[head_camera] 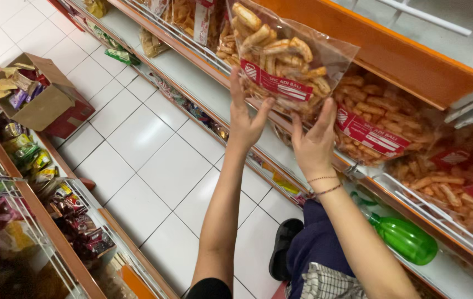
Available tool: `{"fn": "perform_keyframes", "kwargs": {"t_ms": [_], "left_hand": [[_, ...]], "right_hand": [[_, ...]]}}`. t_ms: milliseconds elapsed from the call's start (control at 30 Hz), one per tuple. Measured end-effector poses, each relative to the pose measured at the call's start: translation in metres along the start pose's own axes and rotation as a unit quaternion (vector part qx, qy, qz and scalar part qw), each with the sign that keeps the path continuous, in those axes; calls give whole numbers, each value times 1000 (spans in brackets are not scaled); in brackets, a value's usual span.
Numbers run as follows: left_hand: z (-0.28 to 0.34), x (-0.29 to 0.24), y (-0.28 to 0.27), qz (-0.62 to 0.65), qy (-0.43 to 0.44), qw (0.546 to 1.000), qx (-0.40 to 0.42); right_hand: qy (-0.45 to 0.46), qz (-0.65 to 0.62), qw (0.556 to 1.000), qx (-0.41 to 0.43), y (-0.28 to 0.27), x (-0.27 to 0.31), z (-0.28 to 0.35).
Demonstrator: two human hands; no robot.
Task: The person picks up bags of snacks from a cardboard box, wipes each bag with a cloth, and then arranges them on a retail shelf.
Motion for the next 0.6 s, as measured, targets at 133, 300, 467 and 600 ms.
{"fn": "perform_keyframes", "kwargs": {"t_ms": [133,300,467,600], "left_hand": [[7,-29,2,-170,89,981,-39],[-3,-40,7,-240,49,968,-47],[-11,-44,15,-234,18,971,-40],[-3,-45,7,-96,25,994,-45]], "right_hand": [[58,14,994,95,11,-5,-7],[81,17,990,113,10,-4,-23],[111,8,987,112,13,-10,-27],[92,18,991,96,11,1,-18]]}}
Point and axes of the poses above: each hand's wrist, its own z-axis away from the middle knuckle, its own y-axis out of the palm, x = y × z, the point moved 10 cm from there along -z, towards the middle knuckle, and after that the axes turned 13 degrees about -y, right-handed, at the moved point
